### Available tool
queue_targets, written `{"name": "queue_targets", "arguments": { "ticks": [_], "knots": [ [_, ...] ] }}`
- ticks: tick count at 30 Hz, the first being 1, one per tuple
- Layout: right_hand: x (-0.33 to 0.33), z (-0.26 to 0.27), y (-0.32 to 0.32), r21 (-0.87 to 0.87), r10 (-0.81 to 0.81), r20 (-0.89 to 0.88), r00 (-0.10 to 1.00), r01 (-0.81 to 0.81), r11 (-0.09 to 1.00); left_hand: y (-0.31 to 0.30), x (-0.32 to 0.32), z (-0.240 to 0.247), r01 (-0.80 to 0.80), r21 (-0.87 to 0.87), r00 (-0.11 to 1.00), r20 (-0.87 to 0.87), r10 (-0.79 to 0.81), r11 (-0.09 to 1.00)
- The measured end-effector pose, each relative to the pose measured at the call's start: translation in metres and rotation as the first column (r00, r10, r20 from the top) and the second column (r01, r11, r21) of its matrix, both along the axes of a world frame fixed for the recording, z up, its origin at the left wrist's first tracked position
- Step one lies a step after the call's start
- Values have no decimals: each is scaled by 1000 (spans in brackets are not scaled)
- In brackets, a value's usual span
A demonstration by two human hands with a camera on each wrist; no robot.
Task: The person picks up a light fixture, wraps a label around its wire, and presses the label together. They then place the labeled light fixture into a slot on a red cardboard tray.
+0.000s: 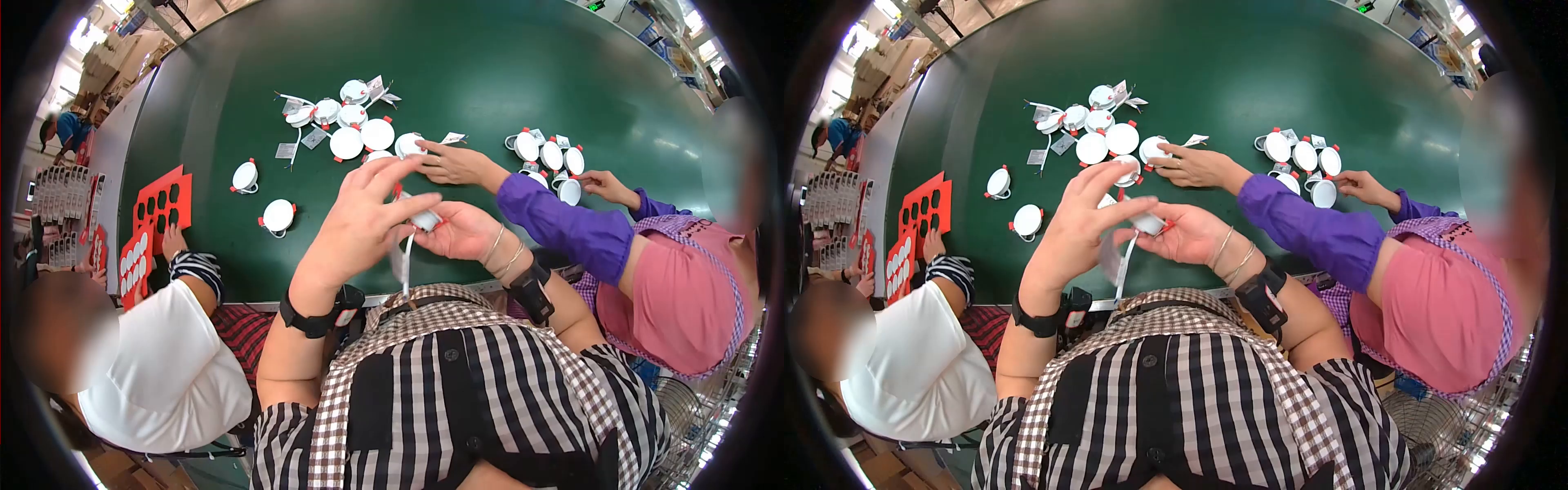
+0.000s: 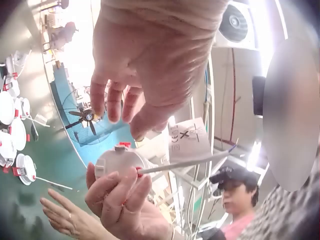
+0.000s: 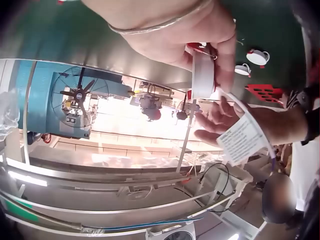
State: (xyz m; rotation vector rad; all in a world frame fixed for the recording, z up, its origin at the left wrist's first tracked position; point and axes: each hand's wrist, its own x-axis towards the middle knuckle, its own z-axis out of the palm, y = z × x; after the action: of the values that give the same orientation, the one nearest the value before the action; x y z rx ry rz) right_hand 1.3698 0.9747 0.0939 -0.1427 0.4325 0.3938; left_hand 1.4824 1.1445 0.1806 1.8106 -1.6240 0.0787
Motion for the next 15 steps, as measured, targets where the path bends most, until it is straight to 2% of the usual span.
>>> {"name": "queue_targets", "arguments": {
  "ticks": [1, 3, 5, 6, 7, 8, 9, 10, 11, 12, 13, 15],
  "knots": [
    [-1, -4, 3, -3, 51, 20, 999, -51, 999, -1, 1, 0, 65, 48, 997, 45, -67, 997],
    [-5, -13, 4, 32, 64, 32, 997, -65, 997, -1, 9, -12, 111, 63, 994, 6, -111, 992],
    [-9, -9, 5, 71, 74, 42, 996, -77, 995, -2, 11, -19, 184, 143, 958, -249, -145, 972],
    [-9, 1, 7, -49, 127, 95, 987, -122, 991, -3, 11, -24, 190, 145, 957, -248, -150, 971],
    [-10, 9, 8, -172, 184, 140, 973, -160, 972, -2, 10, -31, 114, 166, 861, -508, -15, 980],
    [-12, 11, 9, -267, 185, 132, 974, -145, 953, -2, 10, -38, 45, 208, 684, -719, 121, 977],
    [-14, 11, 10, -269, 181, 139, 974, -139, 953, -2, 9, -48, 47, 208, 690, -714, 118, 977],
    [-15, 11, 10, -403, 55, 170, 984, 18, 915, -5, 8, -59, -106, 157, 424, -886, 188, 982],
    [-17, 9, 9, -520, -63, 217, 974, 170, 837, -9, 6, -70, -266, 151, 111, -976, 186, 952],
    [-18, 7, 10, -533, -115, 275, 954, 251, 808, -13, 1, -78, -308, 115, 12, -992, 125, 945],
    [-17, 7, 12, -532, -116, 276, 954, 252, 808, -16, -4, -83, -307, 115, 13, -992, 126, 945],
    [-16, 11, 19, -739, -133, 309, 942, 325, 590, -20, -14, -83, -316, 109, -55, -994, 97, 943]
  ]
}}
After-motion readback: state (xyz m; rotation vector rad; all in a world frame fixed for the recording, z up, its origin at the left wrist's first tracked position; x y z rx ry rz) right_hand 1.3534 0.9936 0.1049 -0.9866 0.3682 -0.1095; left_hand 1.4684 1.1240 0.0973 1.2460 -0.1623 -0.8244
